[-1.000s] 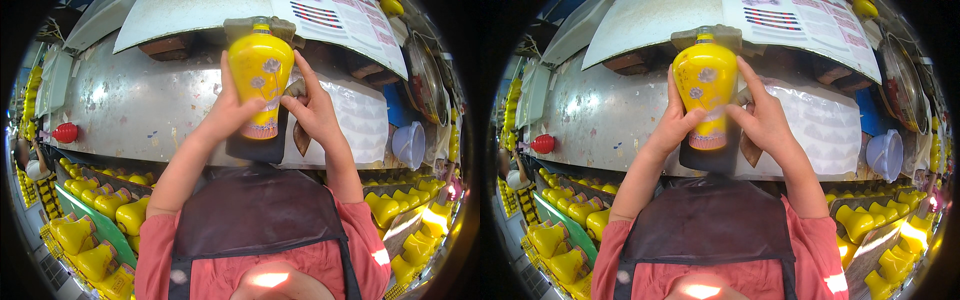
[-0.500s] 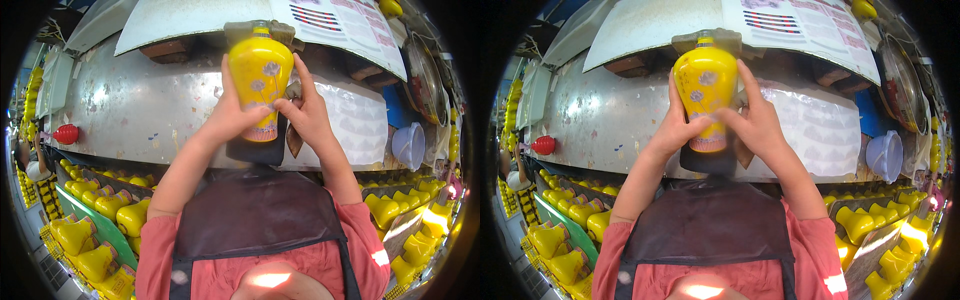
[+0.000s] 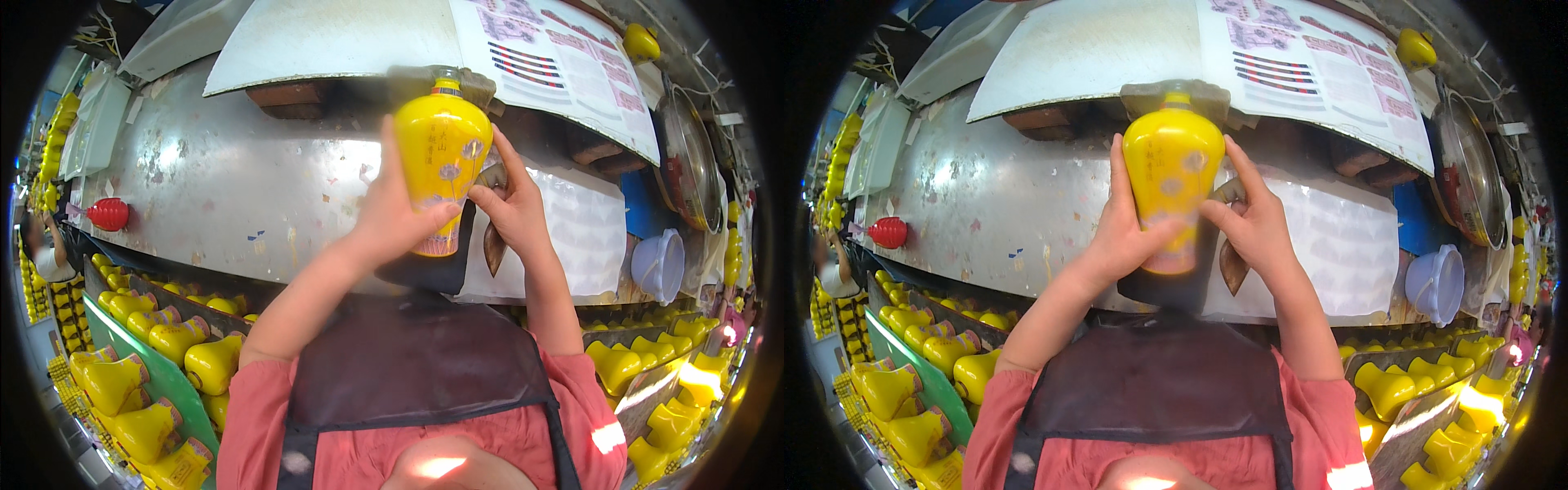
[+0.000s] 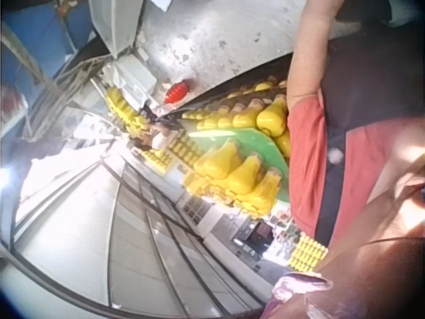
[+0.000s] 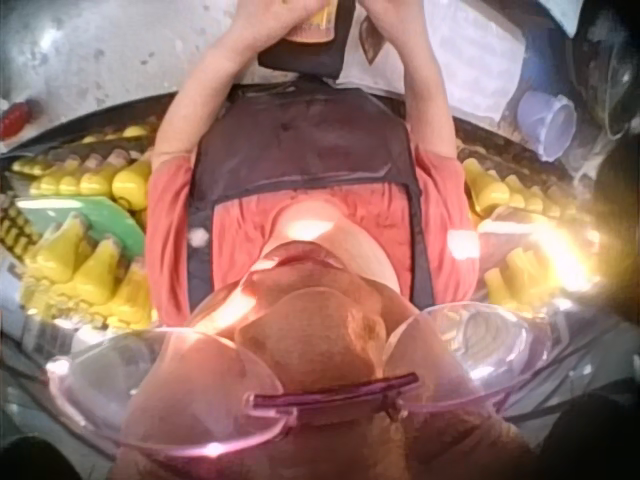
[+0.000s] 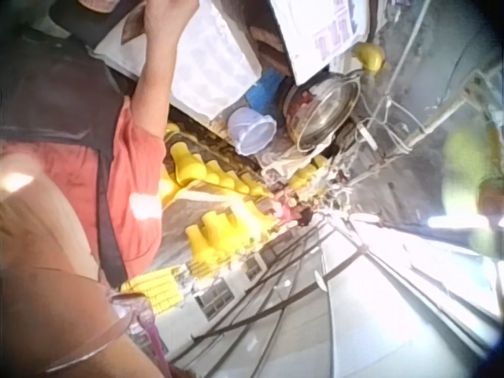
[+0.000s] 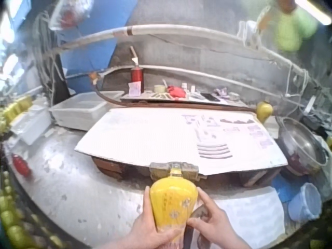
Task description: The person applies small decorative stickers to the surface of a yellow ceramic vase, smoothing each sticker with fingers. The person then places a circular seal sticker over the vase's neck and cap area.
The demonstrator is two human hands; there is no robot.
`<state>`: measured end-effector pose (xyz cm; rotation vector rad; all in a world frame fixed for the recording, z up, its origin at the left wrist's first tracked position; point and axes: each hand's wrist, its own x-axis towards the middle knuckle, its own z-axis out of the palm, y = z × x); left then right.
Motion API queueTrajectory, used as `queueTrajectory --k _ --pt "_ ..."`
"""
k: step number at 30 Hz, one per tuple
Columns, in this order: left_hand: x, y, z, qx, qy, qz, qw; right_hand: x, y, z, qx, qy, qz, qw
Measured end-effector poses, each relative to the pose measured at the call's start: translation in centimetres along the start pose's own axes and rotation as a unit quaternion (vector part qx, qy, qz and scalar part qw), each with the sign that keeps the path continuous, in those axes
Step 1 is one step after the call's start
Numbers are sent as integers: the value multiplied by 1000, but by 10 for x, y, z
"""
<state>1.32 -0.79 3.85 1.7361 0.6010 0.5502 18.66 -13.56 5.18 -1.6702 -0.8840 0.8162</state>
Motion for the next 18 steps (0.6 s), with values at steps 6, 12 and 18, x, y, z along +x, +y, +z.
queueTrajectory --k 6,12,18 --pt "10 -3 -1 -31 56 61 996 3 -10 0 -78 53 -15 995" --pt "45 10 -10 -39 95 85 991 0 -41 -1 -153 40 -32 987" --pt "61 20 -2 -82 127 24 988 9 -47 6 -184 61 -93 977"
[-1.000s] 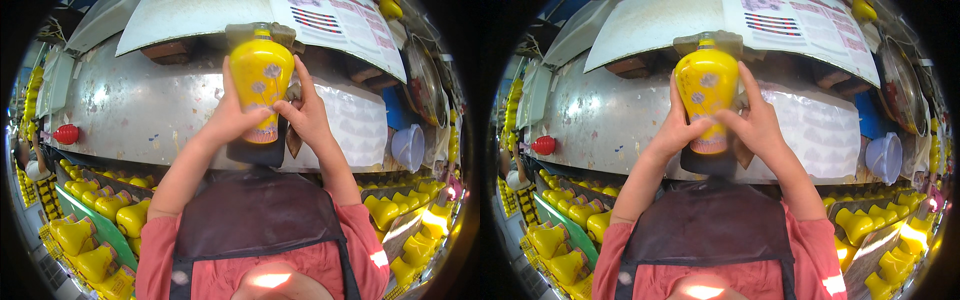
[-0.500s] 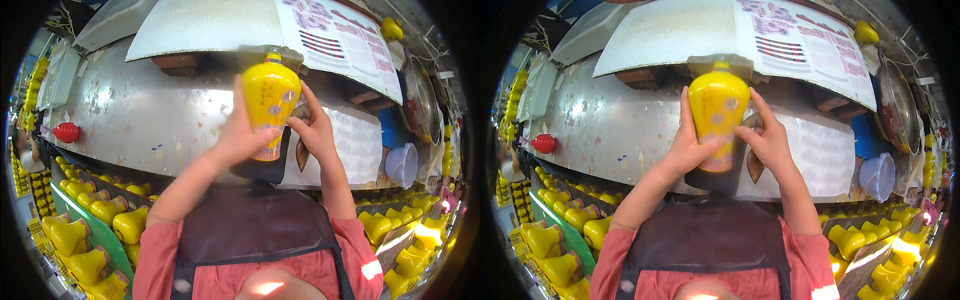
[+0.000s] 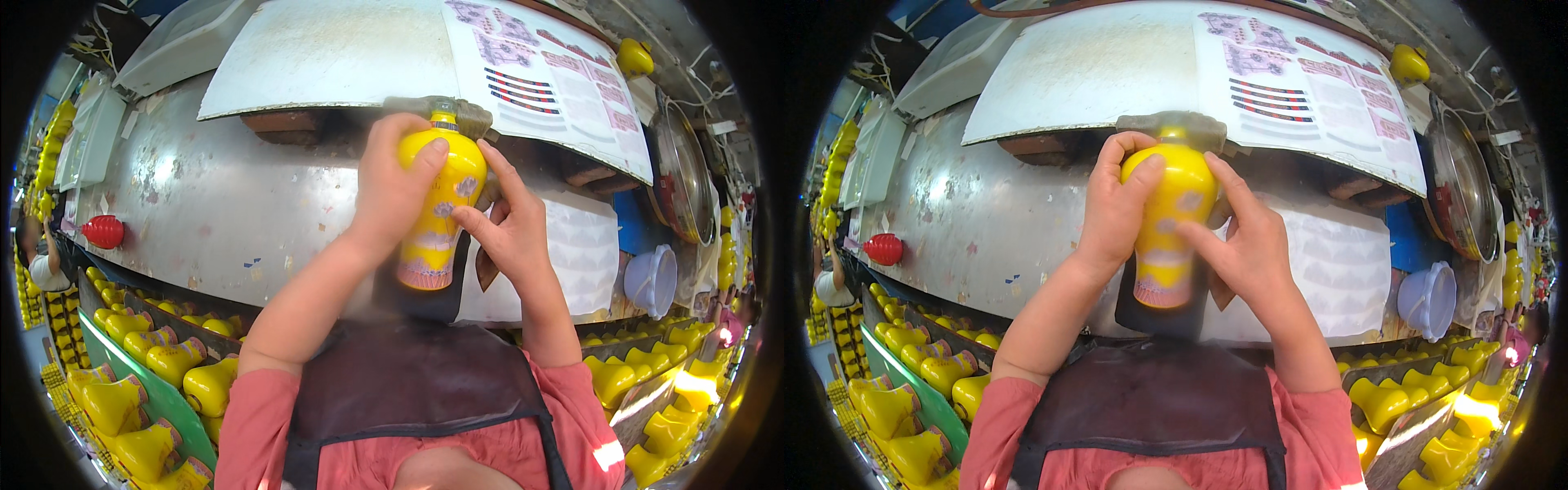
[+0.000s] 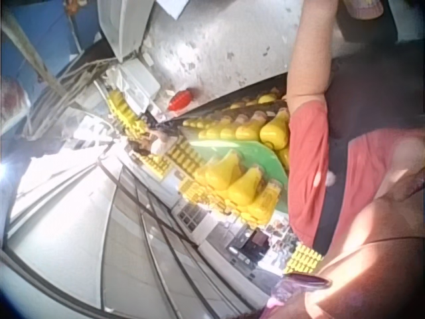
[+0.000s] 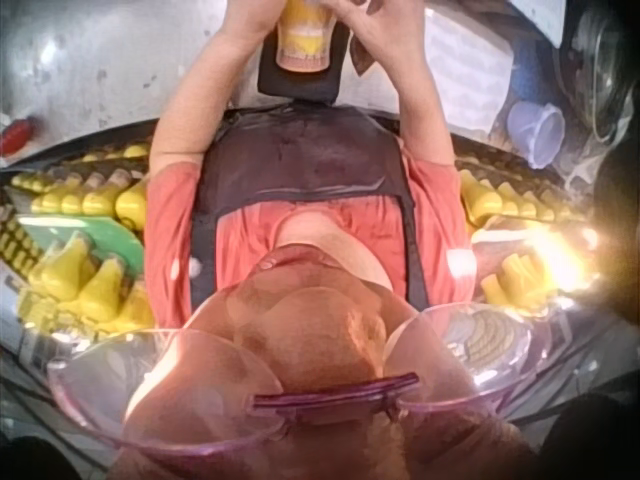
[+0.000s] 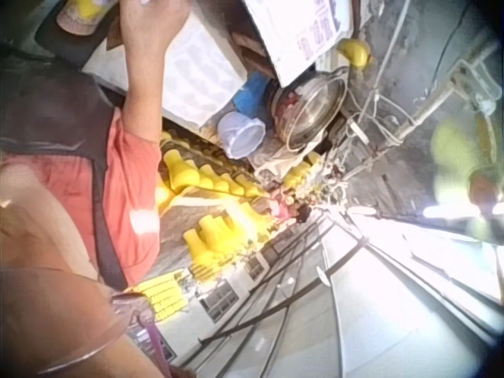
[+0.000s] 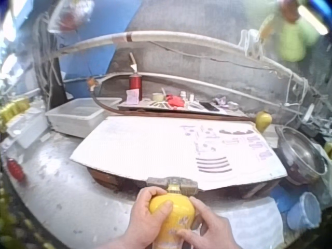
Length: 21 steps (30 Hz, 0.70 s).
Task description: The person applies small decorative stickers to the surface of a yellow ceramic vase, smoothing each sticker with fingers. The person then places a circular seal sticker over the vase's neck and cap area.
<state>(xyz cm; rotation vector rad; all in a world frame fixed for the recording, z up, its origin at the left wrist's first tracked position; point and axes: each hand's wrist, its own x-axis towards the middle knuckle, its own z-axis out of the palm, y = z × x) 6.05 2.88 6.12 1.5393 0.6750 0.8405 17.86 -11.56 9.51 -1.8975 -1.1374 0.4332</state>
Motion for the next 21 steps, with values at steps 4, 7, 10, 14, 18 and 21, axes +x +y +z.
queueTrajectory --k 4,7,10,14,18,21 --pt "3 -5 -1 6 -14 -7 1000 0 3 1 41 -13 37 998" --pt "5 -7 -3 -15 -22 -5 1000 0 4 1 64 -19 63 996" --pt "6 -4 -5 -51 -32 -34 998 0 4 0 62 -26 66 996" --pt "5 5 -5 17 -34 -29 999 1 3 -2 66 -34 76 994" --pt "6 8 -1 -4 -3 -40 999 0 5 -1 72 -34 69 994" --pt "7 7 1 -15 6 -43 999 0 6 0 76 -32 63 995"
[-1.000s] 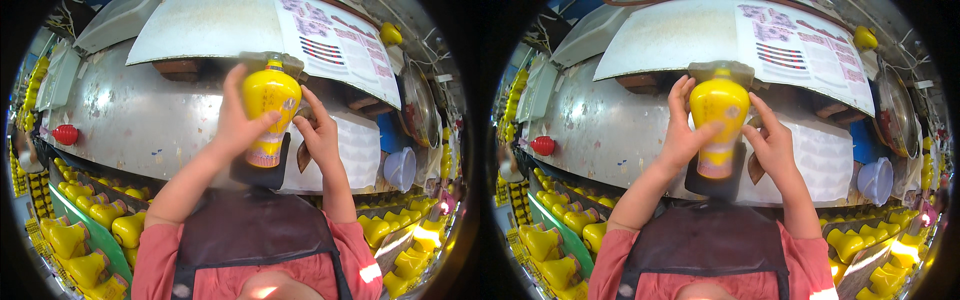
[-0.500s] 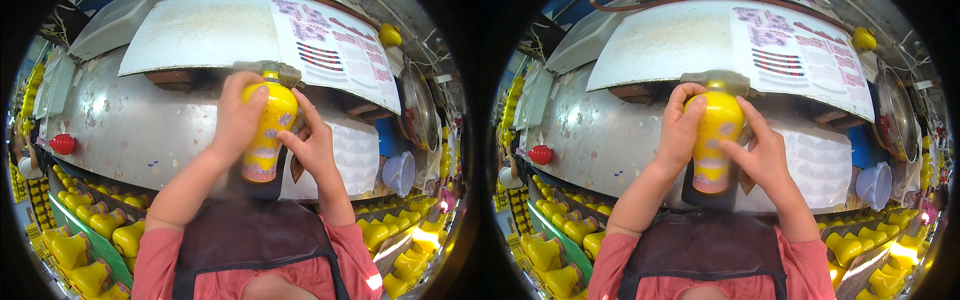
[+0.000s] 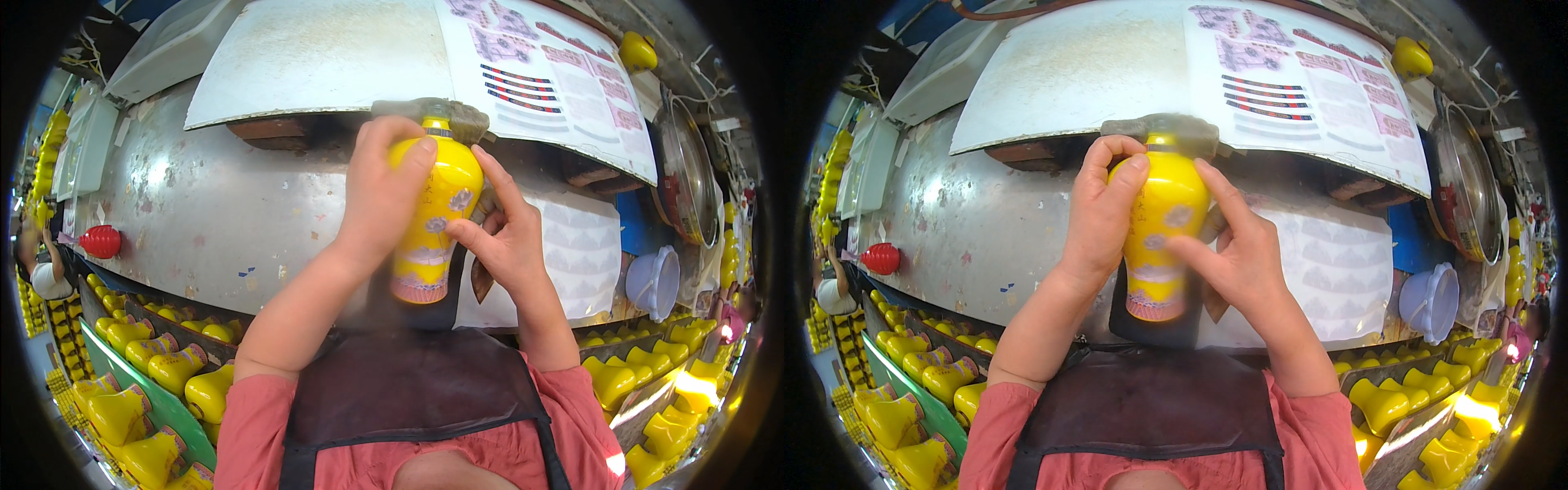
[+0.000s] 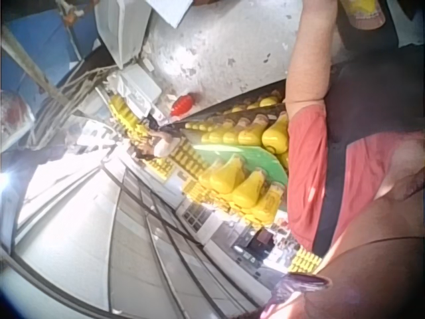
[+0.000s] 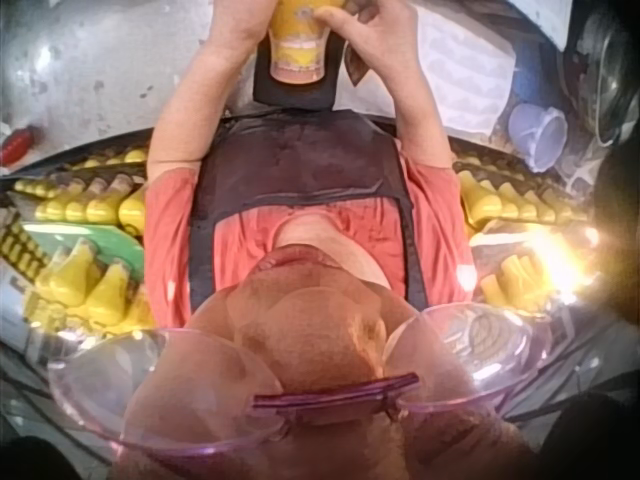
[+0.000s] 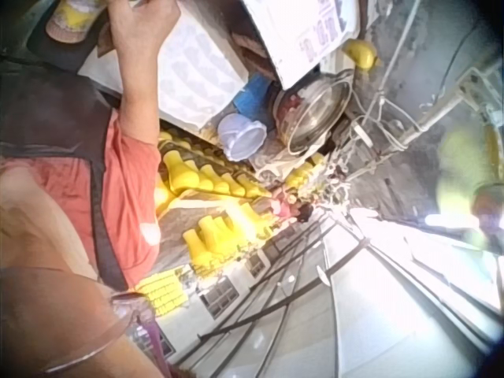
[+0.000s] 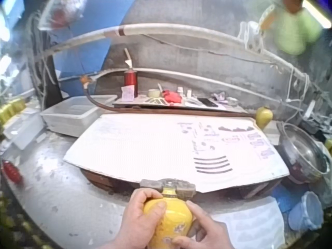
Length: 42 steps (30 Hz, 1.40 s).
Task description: The person applies small decorative stickers to the surface of a yellow ceramic vase, smoothing each sticker with fingers. The person then places a circular seal sticker over the vase's neck and cap area.
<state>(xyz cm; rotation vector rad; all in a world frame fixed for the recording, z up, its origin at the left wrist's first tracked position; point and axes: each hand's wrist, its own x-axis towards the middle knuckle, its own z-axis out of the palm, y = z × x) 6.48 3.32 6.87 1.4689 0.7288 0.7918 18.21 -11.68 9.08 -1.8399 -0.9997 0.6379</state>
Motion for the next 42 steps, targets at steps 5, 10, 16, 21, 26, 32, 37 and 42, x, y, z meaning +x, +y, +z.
queueTrajectory --k 5,10,16,21,26,32,37,42 --pt "2 -5 -1 20 -8 20 1000 1 0 0 5 -1 -8 1000" --pt "3 -5 -2 -25 -13 10 1000 1 0 1 0 2 -15 1000" --pt "-13 -8 -2 -113 -22 -3 993 1 4 1 -11 5 -14 1000" --pt "-29 -23 -5 -16 -28 57 998 1 7 0 23 -3 -2 1000" --pt "-33 -35 -11 6 -57 96 994 2 11 2 29 -11 -9 999" --pt "-28 -39 -17 209 -22 282 936 3 18 5 64 -3 0 998" --pt "-33 -39 -24 208 -67 295 930 6 27 8 121 -2 -11 993" --pt "-33 -43 -23 187 -71 291 935 6 30 10 129 -9 -26 991"
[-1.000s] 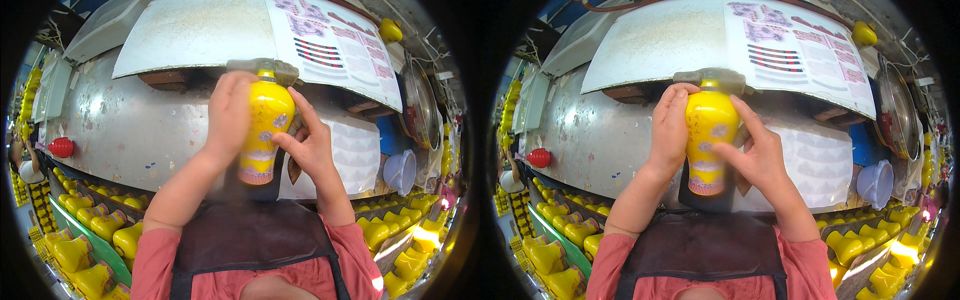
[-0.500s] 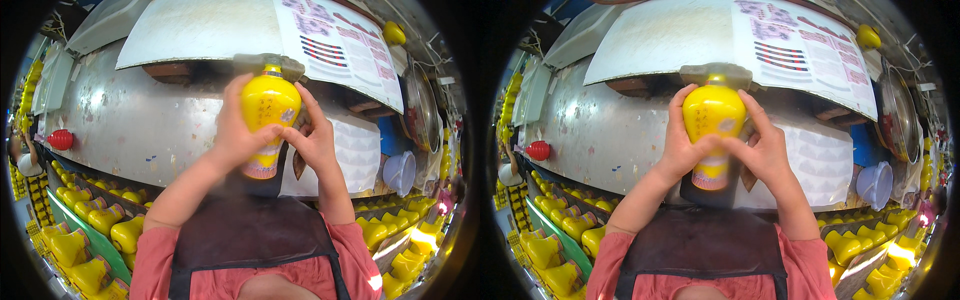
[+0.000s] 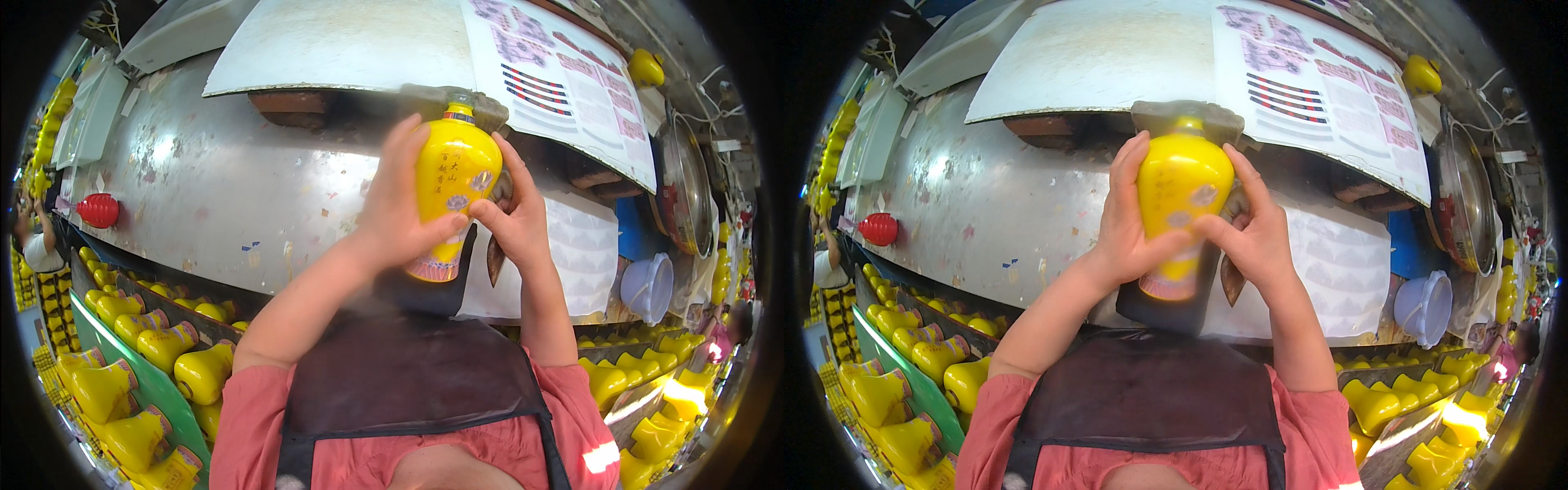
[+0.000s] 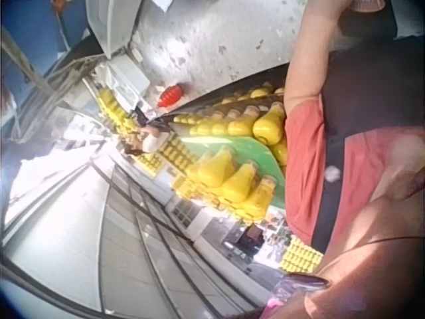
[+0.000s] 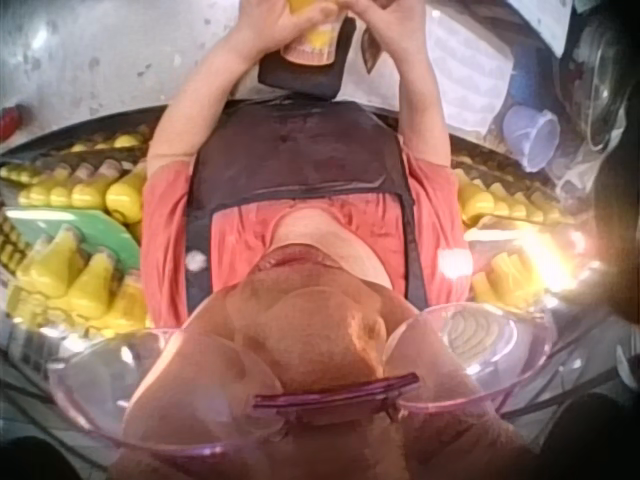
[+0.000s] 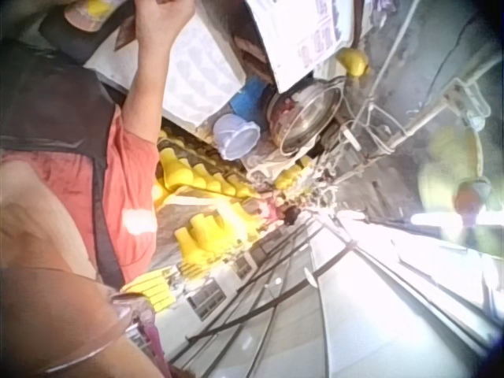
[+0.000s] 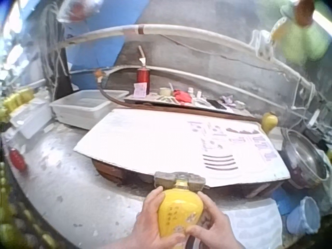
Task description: The person applies small decorative stickers to the surface of a yellow ceramic vase, smoothing each sticker with fingers. The person then places a circular seal sticker over the vase's neck and cap area.
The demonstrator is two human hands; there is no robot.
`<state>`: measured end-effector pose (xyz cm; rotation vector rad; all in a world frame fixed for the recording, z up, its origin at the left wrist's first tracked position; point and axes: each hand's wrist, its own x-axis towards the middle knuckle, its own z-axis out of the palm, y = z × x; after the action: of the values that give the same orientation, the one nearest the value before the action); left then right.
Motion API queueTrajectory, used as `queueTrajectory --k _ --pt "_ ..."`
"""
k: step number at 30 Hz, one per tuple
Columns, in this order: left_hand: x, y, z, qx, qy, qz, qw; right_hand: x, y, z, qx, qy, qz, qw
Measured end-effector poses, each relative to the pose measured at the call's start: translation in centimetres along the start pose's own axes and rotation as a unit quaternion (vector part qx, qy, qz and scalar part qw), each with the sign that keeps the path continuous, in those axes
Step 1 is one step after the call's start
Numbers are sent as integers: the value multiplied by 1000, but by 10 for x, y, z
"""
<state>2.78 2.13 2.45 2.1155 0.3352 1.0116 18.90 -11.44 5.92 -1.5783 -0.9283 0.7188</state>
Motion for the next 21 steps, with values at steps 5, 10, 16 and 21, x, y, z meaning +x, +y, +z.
queueTrajectory --k 5,10,16,21 --pt "-5 -5 2 -26 -7 -45 999 -1 -7 -1 39 6 45 998" --pt "-7 -9 4 -47 -12 -73 996 1 -18 1 32 24 58 998" --pt "-5 4 0 -104 -45 -155 981 10 -31 4 -113 37 -8 993" --pt "-3 19 -2 -84 -62 -199 974 14 -42 -6 -51 0 116 992"
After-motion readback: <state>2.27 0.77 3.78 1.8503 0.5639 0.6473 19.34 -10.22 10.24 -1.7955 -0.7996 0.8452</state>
